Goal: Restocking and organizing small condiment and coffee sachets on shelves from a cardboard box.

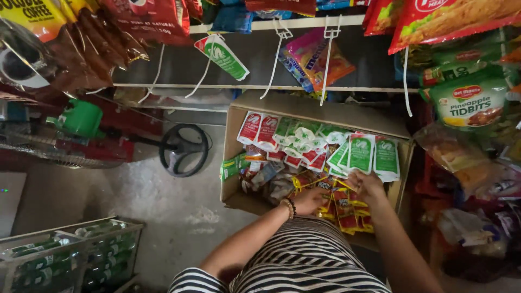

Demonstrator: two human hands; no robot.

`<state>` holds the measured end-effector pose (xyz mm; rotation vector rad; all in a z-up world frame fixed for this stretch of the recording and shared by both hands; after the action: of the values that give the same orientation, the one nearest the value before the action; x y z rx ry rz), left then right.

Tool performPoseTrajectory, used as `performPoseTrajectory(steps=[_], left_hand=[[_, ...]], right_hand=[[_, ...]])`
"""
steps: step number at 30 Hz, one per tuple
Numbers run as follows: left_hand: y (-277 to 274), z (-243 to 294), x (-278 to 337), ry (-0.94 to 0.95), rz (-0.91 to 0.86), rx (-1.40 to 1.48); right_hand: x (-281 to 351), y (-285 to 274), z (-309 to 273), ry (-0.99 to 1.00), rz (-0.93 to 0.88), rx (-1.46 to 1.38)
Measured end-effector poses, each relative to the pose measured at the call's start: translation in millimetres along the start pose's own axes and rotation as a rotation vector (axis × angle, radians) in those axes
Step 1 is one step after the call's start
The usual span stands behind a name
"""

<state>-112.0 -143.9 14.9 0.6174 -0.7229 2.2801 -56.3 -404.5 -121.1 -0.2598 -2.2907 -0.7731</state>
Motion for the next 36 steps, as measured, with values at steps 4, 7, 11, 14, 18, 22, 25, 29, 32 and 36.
performPoseTrajectory(steps=[4,7,11,14,18,22,25,29,32,36], left_hand=[[1.9,-8.6,-4.9,-0.069,0.019,0.068],[4.1,-20.6,-11.3,0.057,0.058,0.188],[-23.3,-2.5,5.5,-0.091,0.069,0.029],[-17.1,-25.6,-10.3,0.100,0.181,0.236],[-68.4,-0.4,7.9,0.027,0.237,0.190],[-123.3,18.5,33.0,0.069,0.387,0.082],[-176.8,68.5,89.3,0.209,0.685,-0.222],[-239.9,137.5,180.6,0.337,1.140,-0.573],[-275.9,141.4,208.9,0.390,1.341,-0.589],[-319.8,130.1,227.9,0.499,1.472,-0.447]], right_hand=[[30.2,32.0,-17.3,-0.118,0.147,0.009],[37.1,35.1,-7.1,-0.142,0.130,0.006],[-18.7,-22.2,54.8,-0.262,0.084,0.091],[53.6,54.5,2.3,-0.167,0.355,0.219],[23.9,73.5,0.8,-0.277,0.241,0.208],[57.8,166.7,-43.9,-0.267,0.242,0.341],[31.6,211.0,-48.8,-0.421,0.100,0.394],[3.2,281.6,-43.2,-0.535,-0.030,0.598],[-0.1,346.5,-55.8,-0.609,-0.114,0.744],[4.8,426.3,-75.3,-0.671,-0.234,0.883]])
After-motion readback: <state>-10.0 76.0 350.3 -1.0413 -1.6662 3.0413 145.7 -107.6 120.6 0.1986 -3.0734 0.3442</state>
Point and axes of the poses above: each hand's wrist, its own x-axis away from the middle knuckle, its own y-axis out of the palm, z = x × y, the point moved 2 cm from there along -x, towards the middle knuckle, and after that the axes turned 8 degrees about -y, right-handed, at the moved point
